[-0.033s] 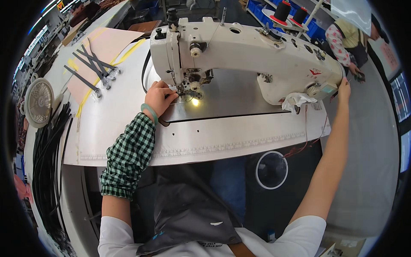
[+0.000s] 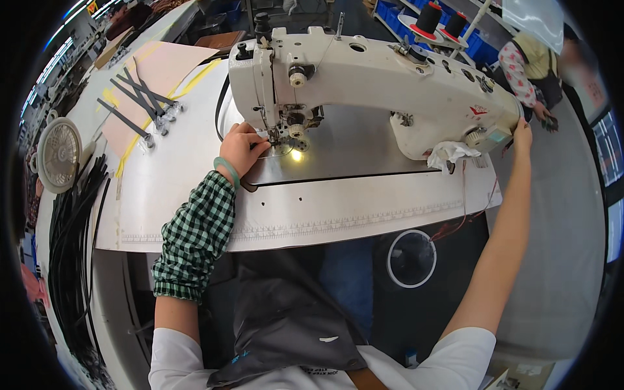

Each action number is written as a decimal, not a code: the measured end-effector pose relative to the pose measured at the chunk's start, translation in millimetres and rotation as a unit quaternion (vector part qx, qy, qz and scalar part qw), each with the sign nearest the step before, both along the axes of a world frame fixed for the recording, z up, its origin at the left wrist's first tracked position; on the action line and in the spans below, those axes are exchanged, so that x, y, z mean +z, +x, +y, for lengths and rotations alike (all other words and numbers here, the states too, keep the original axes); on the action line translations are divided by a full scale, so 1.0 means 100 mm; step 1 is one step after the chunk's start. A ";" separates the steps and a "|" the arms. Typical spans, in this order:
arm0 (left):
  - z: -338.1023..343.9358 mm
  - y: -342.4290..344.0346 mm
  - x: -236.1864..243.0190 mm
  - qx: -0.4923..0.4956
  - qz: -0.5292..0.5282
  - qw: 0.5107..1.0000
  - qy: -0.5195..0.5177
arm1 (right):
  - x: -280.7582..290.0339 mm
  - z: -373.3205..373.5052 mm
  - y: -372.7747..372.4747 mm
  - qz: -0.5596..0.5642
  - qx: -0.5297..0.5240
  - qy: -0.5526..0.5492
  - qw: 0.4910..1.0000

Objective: The person operates an industrial sewing machine to stitch long black straps. They repeatedly feed straps under the presser foot, guide them through the machine, and trim the thread after each pass. Finished straps are placed on the table to the left.

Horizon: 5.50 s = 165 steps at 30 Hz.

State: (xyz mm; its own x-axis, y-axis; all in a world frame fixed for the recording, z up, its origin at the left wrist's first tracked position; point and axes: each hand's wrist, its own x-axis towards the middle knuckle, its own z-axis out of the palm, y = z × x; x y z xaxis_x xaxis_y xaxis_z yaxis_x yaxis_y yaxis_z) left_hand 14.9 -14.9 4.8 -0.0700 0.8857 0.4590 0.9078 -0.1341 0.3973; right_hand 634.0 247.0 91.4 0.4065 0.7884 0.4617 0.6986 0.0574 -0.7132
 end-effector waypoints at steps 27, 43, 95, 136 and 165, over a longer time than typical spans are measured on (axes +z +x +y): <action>-0.26 0.17 0.16 0.037 0.173 0.982 -0.061 | -0.24 -0.17 -0.08 -0.001 0.005 0.044 0.999; -0.40 0.38 -0.03 -0.042 0.044 0.998 -0.012 | -0.14 -0.26 -0.09 0.086 0.048 -0.002 0.995; -1.49 0.98 0.28 -0.208 0.133 0.965 -0.083 | -0.81 -2.56 -4.04 -0.200 0.690 0.108 0.688; -0.96 0.39 0.16 -0.136 0.113 0.984 0.021 | -0.71 -2.66 -4.02 -0.234 0.721 0.157 0.633; -0.37 0.06 -0.07 -0.197 0.051 0.979 -0.003 | -0.68 -2.70 -4.04 -0.274 0.705 0.148 0.637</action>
